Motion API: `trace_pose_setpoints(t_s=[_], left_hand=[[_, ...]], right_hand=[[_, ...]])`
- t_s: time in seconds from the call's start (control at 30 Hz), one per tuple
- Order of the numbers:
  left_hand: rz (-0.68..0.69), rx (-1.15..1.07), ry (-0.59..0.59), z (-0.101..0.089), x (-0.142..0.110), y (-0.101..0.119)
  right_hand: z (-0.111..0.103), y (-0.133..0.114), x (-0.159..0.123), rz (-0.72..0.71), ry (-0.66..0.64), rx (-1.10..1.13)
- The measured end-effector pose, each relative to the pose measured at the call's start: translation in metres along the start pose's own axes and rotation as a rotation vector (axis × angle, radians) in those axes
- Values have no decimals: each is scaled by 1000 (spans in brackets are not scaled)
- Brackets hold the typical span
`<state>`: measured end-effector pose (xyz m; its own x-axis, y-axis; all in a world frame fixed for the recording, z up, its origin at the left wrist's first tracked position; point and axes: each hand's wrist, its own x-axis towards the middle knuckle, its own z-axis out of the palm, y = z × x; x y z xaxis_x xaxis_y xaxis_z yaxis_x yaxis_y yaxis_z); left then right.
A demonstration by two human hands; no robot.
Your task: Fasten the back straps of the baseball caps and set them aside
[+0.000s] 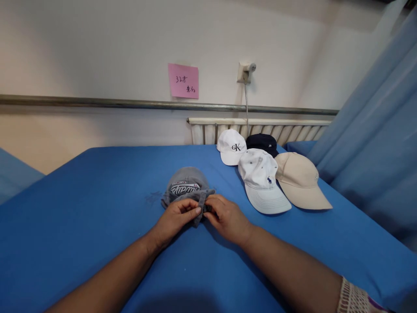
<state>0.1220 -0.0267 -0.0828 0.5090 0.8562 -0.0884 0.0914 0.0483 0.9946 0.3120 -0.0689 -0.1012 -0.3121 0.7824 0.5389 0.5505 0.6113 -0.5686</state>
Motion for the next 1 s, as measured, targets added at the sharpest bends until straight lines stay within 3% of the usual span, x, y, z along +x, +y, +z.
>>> trace_pose_setpoints(t_s=[0.4,0.77,1.0], left_hand=[[-18,-269,113,-2,-2,6],[-37,-70,73,-5,0,1],[-68,-86,15,-7,-2,3]], right_hand=[[0,7,0,125,146,124],[3,7,-2,63,182,207],[3,7,-2,28,163,216]])
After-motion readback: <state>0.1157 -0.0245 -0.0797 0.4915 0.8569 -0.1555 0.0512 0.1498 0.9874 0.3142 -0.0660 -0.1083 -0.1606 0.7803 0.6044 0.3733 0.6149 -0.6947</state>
